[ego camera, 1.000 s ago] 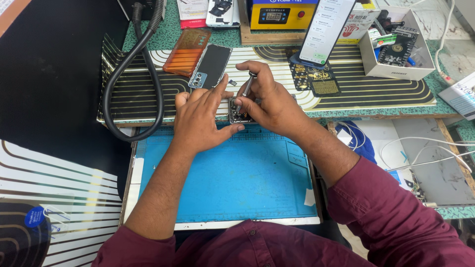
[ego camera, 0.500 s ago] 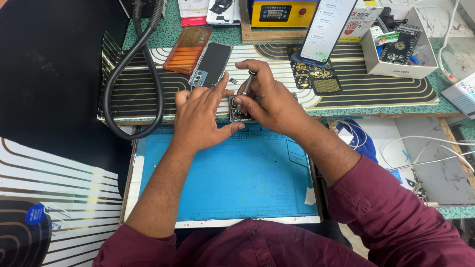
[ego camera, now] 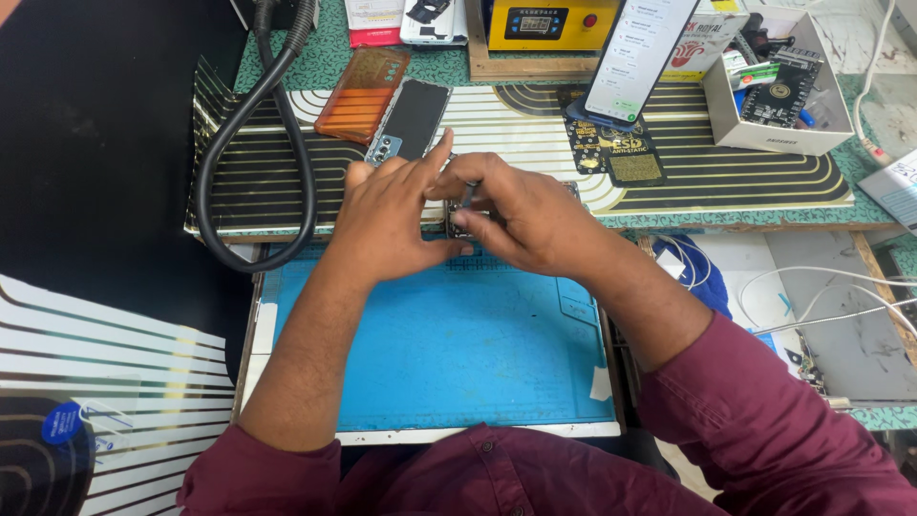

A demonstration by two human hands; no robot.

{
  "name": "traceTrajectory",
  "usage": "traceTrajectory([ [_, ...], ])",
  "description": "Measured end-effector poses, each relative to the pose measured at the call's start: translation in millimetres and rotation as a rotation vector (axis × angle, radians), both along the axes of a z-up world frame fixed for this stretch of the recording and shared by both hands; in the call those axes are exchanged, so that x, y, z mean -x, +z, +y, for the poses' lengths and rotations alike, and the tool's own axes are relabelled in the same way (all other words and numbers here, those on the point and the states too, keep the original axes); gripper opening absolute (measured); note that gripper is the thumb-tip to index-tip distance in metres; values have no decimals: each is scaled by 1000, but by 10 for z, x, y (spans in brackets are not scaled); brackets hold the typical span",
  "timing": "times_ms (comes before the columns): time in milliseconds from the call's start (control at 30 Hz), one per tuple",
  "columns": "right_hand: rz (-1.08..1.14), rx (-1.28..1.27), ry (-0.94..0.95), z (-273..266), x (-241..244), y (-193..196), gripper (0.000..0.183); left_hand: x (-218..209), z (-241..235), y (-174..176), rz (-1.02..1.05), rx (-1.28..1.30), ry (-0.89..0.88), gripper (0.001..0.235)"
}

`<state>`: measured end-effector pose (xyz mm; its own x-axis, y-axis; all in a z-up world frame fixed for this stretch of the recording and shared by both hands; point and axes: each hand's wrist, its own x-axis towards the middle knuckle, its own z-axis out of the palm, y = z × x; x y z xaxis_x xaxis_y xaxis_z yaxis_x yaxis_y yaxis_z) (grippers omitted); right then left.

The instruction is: The person uses a screwdriver to remove screws from a disassembled smartphone, then wipes the internal components with a cloth. The phone is handled and repositioned throughout the process.

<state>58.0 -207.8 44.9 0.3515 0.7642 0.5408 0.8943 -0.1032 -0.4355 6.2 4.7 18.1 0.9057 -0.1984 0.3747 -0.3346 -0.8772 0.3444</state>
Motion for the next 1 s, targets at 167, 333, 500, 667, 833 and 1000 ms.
traceTrajectory([
  [167,16,43,-126,-4,15,73,36,-152,84,131,3,0,-138,136],
  [333,55,71,-125,37,46,131,32,-216,111,112,-51,34,-176,133],
  [500,30,78,-113,68,85,175,28,-167,102,-18,-167,51,-164,134],
  [667,113,112,-195,108,112,248,27,-187,128,-74,-169,78,-143,143],
  [833,-6,192,-306,96,107,324,20,-220,103,-77,-177,97,-140,147],
  [1000,226,59,-95,114,128,353,23,-199,97,-48,-101,72,-107,146],
])
